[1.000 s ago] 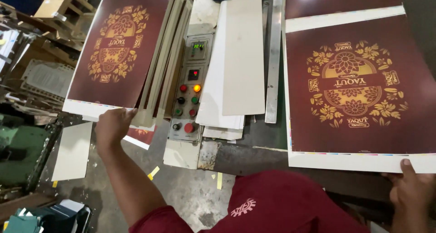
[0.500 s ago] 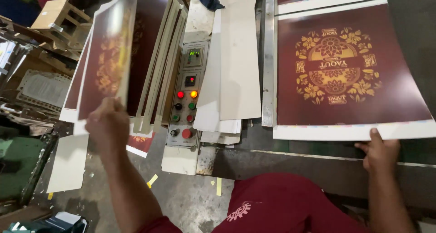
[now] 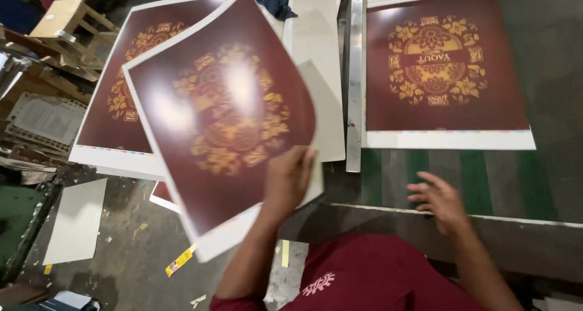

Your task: Manually feeding printed packaging sheets from a stack onto a machine processing area.

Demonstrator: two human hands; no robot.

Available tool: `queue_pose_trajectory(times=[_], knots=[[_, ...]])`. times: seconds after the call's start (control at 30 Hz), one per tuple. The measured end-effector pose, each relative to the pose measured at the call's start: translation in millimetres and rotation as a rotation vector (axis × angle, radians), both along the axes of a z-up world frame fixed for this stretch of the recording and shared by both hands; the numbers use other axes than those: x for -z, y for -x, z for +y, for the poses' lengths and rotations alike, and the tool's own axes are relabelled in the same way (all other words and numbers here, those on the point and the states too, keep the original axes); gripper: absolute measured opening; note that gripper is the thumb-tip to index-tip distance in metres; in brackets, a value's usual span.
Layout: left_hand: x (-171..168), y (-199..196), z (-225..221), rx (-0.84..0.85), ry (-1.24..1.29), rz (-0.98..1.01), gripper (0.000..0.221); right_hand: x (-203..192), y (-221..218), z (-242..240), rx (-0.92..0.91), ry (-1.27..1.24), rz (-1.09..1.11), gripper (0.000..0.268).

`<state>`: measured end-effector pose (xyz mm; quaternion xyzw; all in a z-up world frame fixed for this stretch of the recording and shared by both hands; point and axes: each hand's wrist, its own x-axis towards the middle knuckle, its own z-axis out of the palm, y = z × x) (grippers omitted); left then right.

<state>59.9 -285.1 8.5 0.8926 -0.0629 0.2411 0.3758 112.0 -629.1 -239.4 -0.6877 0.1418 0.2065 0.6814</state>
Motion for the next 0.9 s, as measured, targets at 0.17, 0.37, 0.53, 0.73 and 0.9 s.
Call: queue_pose_trajectory(times=[0.17, 0.37, 0.53, 0.73, 0.9], knots=[[55.9, -23.0, -75.8, 0.047, 0.018, -0.145, 0.011, -35.4, 17.8, 61.9, -0.446, -0.018, -0.223, 0.057], [72.7, -14.9, -119.8, 0.174, -0.029, -0.077, 0.016, 98.7, 8.8, 51.4, -0.545, -0.017, -0.587, 0.036], [42.5, -10.1, -83.0, 0.28, -0.043, 0.037, 0.032, 66.3, 28.2, 25.4, -0.176, -0.116, -0.341, 0.027], [83.2, -37.1, 69.1, -0.23, -0.209, -0.035, 0.033, 34.4, 43.0, -21.7, 0.11, -0.432, -0.159, 0.022], [54.5, -12.2, 201.3, -0.748, -0.55, -0.023, 0.011, 30.6, 53.6, -61.7, 0.414, -0.267, -0.239, 0.028]])
